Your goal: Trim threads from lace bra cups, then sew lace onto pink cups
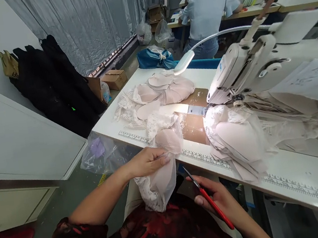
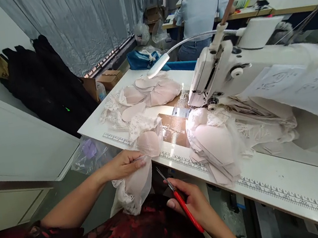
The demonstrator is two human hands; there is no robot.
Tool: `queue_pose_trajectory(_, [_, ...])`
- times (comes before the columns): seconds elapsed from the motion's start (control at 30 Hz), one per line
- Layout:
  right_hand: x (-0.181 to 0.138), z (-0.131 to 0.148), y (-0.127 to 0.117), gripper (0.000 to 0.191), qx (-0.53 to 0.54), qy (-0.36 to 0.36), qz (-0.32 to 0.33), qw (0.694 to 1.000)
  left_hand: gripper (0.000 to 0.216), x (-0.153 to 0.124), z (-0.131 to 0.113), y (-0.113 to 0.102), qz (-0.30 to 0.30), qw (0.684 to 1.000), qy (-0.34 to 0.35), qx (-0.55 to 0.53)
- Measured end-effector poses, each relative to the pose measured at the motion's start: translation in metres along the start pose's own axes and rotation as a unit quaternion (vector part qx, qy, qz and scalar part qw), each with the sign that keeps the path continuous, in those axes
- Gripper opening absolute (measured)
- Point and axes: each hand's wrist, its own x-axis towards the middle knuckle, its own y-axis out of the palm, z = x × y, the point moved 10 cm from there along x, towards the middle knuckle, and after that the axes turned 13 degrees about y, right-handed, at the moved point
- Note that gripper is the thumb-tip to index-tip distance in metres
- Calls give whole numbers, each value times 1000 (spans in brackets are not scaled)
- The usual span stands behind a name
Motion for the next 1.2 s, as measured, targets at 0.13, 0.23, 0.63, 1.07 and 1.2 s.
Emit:
queue_pose_trajectory(0.13, [7, 7, 14, 43, 2, 9, 50, 999, 45, -15, 20, 9, -10, 999, -25, -45])
queue_pose_trajectory(0.23, [12, 11, 19, 43, -13, 13, 59, 998, 44, -22, 23, 10, 6, 998, -27, -57])
queue_pose_trajectory(0.63, [20, 17, 31, 39, -19, 42, 112, 993, 41, -41, 48, 1, 0, 984, -72, -164])
queue_pose_trajectory(1.07, [42, 34, 50, 49, -55, 20, 96, 994, 41, -41, 54, -4, 15, 986, -48, -161])
queue_pose_trajectory(1.2, [44, 41, 51, 47, -84, 2, 88, 993, 40, -41, 54, -3, 19, 984, -45, -174])
